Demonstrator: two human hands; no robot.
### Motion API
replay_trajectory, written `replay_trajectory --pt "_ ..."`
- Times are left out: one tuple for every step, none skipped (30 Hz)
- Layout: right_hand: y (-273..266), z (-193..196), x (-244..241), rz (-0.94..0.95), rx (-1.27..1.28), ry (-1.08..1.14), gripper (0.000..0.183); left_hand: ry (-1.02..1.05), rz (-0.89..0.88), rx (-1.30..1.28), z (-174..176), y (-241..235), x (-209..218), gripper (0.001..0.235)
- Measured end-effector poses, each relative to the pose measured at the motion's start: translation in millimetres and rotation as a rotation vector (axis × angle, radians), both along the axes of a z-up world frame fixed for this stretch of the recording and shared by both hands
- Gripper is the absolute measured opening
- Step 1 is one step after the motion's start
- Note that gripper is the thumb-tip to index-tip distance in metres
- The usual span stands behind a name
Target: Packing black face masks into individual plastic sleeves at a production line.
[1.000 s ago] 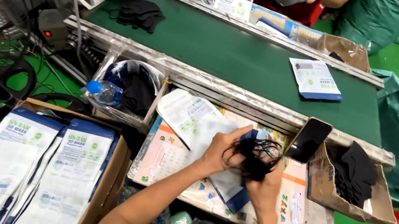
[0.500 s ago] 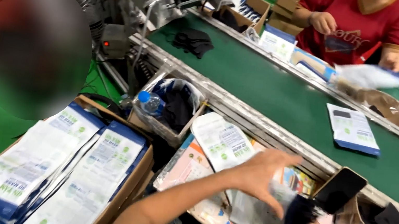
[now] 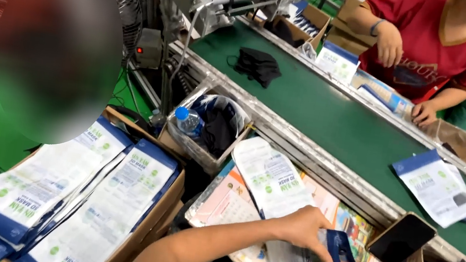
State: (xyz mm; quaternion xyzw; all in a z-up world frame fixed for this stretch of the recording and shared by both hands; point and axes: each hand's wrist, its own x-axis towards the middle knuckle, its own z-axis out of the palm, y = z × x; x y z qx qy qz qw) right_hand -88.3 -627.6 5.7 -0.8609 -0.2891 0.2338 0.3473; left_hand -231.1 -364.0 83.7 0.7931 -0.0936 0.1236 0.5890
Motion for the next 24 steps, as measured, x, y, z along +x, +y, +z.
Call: replay_trajectory --pt "-4 -6 6 -0.002 -0.002 -0.003 0.023 -0.003 -0.002 -0.002 1 0 1 0.052" --pt "-7 -13 14 0.141 0.194 -0.049 0.022 0.016 -0.076 -0.001 1 -1 2 0.051" --pt "-23 -23 11 0.264 0.385 -0.084 0.022 0.047 -0.167 -0.008 -3 -10 0 0.050" --pt "-16 -24 6 0.243 0.375 -0.078 0.022 0.055 -0.186 -0.018 -9 -8 4 0.050" --pt "-18 -27 -7 0.159 0.169 -0.084 0.018 0.065 -0.122 0.059 -16 -14 7 0.048" --pt "-20 -29 -18 0.079 -0.040 -0.082 0.017 0.073 -0.059 0.138 -23 -19 12 0.046" --pt "6 20 -49 0.035 -0.051 -0.069 0.017 0.082 -0.104 0.130 -7 -15 0 0.046" --pt "22 77 -77 0.074 0.256 -0.136 0.020 0.028 -0.103 0.009 8 -10 -9 0.038" --pt "26 138 -105 0.115 0.562 -0.213 0.024 -0.019 -0.097 -0.113 24 -2 -18 0.030" --pt "34 160 -120 0.071 0.550 -0.211 0.024 -0.003 -0.138 -0.122 29 -3 -18 0.030" --pt "43 181 -135 0.034 0.535 -0.422 0.032 0.011 -0.120 -0.165 32 -5 -21 0.026" --pt "54 202 -149 0.000 0.506 -0.634 0.046 0.026 -0.100 -0.206 35 -7 -23 0.022" --pt "48 181 -147 -0.035 0.490 -0.627 0.046 0.045 -0.132 -0.211 37 -13 -27 0.022" --pt "42 160 -146 -0.103 0.379 -0.647 0.030 0.032 -0.076 -0.183 39 -19 -32 0.019" --pt "38 140 -140 -0.170 0.276 -0.678 0.016 0.003 -0.021 -0.145 44 -22 -31 0.018" --pt "40 134 -142 -0.203 0.268 -0.682 0.016 0.007 -0.054 -0.142 46 -25 -32 0.018" --pt "40 130 -144 -0.209 0.273 -0.750 0.017 -0.061 0.021 -0.090 48 -30 -33 0.017" --pt "41 125 -144 -0.214 0.275 -0.819 0.018 -0.129 0.096 -0.040 50 -35 -34 0.017" --pt "41 129 -145 -0.246 0.259 -0.824 0.018 -0.128 0.061 -0.043 46 -36 -34 0.017" --pt "41 133 -146 -0.232 0.275 -0.784 0.018 -0.152 0.073 -0.053 42 -37 -33 0.017" --pt "43 138 -143 -0.214 0.299 -0.748 0.017 -0.180 0.092 -0.058 40 -36 -31 0.016" --pt "38 145 -141 -0.241 0.292 -0.756 0.017 -0.184 0.063 -0.058 46 -28 -29 0.016" --pt "35 151 -138 -0.190 0.282 -0.738 0.018 0.036 0.077 -0.081 51 -19 -25 0.018" --pt "31 158 -135 -0.139 0.271 -0.720 0.020 0.258 0.088 -0.096 57 -9 -21 0.022"
